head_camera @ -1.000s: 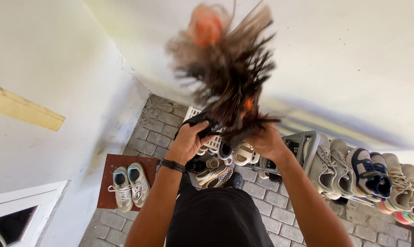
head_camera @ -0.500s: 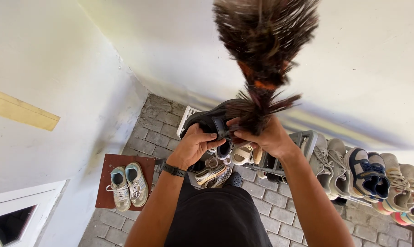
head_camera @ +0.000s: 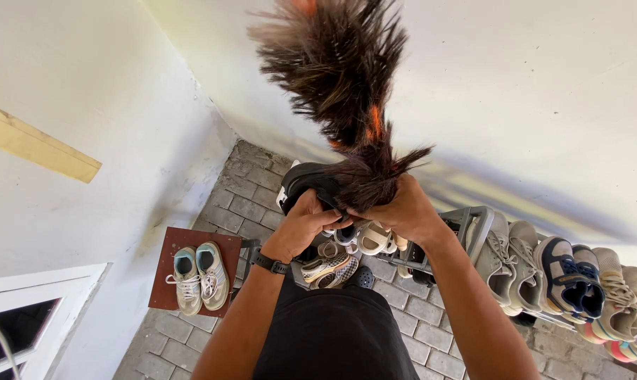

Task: Cleaning a black shoe using a feather duster.

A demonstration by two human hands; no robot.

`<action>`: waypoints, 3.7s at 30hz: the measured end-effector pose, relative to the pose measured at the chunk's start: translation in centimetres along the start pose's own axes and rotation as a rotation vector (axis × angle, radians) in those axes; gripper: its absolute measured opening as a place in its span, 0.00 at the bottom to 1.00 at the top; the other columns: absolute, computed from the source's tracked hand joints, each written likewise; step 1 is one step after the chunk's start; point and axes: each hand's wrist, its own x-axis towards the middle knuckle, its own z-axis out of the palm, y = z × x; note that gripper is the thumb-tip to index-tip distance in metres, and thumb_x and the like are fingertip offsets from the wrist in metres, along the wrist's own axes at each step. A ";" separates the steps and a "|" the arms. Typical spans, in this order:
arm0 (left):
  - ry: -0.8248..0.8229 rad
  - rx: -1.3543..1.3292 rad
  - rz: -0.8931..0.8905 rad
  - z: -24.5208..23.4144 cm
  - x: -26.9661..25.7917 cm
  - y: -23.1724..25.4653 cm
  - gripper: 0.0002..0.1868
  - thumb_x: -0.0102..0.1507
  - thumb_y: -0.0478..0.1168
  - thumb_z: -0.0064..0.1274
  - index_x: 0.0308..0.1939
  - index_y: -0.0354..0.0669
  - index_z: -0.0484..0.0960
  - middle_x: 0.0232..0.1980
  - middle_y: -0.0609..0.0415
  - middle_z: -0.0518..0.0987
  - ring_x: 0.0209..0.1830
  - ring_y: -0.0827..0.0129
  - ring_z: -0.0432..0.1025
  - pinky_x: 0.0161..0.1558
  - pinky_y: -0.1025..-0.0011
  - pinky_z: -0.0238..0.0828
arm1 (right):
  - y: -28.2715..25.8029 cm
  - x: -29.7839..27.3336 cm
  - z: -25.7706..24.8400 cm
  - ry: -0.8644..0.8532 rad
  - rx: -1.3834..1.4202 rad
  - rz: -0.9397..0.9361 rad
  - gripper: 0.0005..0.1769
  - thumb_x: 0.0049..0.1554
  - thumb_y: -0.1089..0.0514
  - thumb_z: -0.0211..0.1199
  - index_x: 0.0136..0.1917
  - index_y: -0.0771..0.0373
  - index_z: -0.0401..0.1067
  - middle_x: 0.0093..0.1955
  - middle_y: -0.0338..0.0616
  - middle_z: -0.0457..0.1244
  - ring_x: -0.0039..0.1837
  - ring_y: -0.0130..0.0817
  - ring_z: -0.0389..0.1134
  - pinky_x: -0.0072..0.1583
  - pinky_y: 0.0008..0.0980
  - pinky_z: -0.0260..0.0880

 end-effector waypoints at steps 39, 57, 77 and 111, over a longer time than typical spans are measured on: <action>0.710 0.000 -0.384 -4.2 -5.5 -13.9 0.29 0.53 0.28 0.63 0.57 0.30 0.69 0.58 0.42 0.76 0.61 0.59 0.71 0.60 0.62 0.71 | 44.5 11.6 4.2 -0.089 -0.739 0.367 0.46 0.48 0.53 0.70 0.78 0.50 0.58 0.81 0.52 0.44 0.80 0.56 0.44 0.73 0.53 0.50; 0.296 0.027 -0.081 -3.2 0.4 -7.7 0.16 0.66 0.33 0.55 0.33 0.42 0.61 0.33 0.58 0.65 0.33 0.74 0.71 0.41 0.68 0.79 | 3.3 -0.4 -1.1 -0.118 -0.258 -0.699 0.12 0.44 0.62 0.74 0.44 0.58 0.81 0.51 0.39 0.67 0.75 0.51 0.55 0.71 0.53 0.52; -0.055 0.096 0.093 -2.8 -1.6 -3.0 0.06 0.71 0.30 0.47 0.48 0.26 0.71 0.46 0.47 0.71 0.48 0.66 0.75 0.53 0.64 0.82 | -1.4 -0.1 1.5 0.128 -0.386 -0.642 0.08 0.53 0.58 0.73 0.46 0.62 0.80 0.43 0.39 0.71 0.64 0.42 0.66 0.64 0.45 0.65; 0.198 0.225 -0.193 0.2 -3.3 -10.2 0.25 0.66 0.46 0.54 0.59 0.32 0.66 0.47 0.49 0.76 0.39 0.74 0.76 0.37 0.74 0.83 | 10.0 -1.3 1.6 -0.178 -0.801 -0.457 0.25 0.58 0.59 0.53 0.67 0.45 0.73 0.75 0.41 0.58 0.79 0.48 0.48 0.76 0.58 0.40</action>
